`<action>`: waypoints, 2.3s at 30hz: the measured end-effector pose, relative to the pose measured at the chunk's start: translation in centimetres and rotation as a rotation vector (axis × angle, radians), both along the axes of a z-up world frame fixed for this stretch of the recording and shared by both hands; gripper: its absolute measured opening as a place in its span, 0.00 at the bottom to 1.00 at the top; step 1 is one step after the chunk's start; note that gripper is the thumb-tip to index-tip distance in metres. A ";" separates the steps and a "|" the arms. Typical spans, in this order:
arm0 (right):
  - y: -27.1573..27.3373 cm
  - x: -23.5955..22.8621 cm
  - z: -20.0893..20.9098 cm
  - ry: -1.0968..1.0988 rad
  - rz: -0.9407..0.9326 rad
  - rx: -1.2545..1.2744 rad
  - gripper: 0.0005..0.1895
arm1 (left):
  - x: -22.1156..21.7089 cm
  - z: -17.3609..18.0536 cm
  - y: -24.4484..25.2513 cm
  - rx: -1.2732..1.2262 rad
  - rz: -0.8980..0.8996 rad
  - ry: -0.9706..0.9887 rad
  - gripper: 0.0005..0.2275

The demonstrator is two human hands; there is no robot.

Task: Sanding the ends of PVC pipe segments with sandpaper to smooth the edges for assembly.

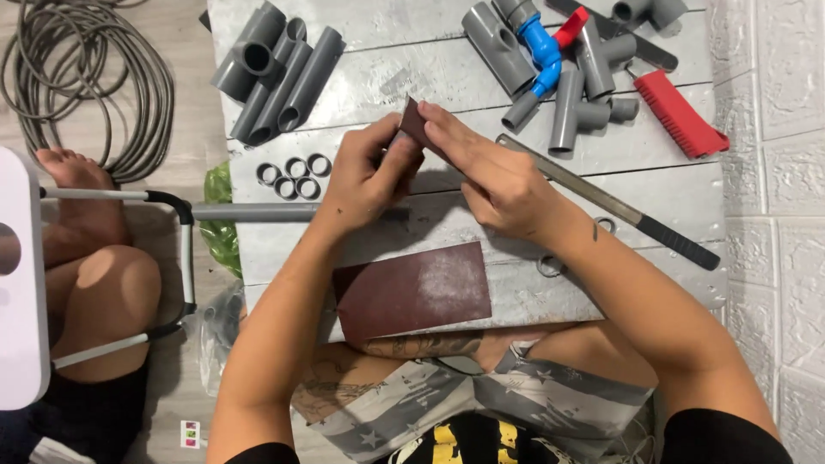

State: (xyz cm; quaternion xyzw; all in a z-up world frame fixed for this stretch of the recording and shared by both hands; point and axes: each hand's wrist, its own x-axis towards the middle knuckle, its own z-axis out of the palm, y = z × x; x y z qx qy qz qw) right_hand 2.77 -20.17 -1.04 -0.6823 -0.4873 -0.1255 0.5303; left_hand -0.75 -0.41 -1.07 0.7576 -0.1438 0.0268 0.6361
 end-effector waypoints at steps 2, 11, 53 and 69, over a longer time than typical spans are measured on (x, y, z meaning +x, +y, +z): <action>0.0 -0.1 -0.3 -0.016 0.011 0.015 0.26 | -0.1 -1.2 0.1 0.121 -0.024 -0.070 0.12; -1.6 0.3 -1.0 0.125 0.021 -0.223 0.44 | -0.4 0.6 -0.5 0.149 -0.056 0.023 0.12; -2.0 0.1 0.2 0.090 0.017 -0.292 0.37 | 0.3 0.5 0.4 0.298 0.085 -0.253 0.08; -1.9 0.1 0.5 0.105 0.038 -0.313 0.38 | -0.4 1.8 0.0 0.147 0.063 -0.068 0.07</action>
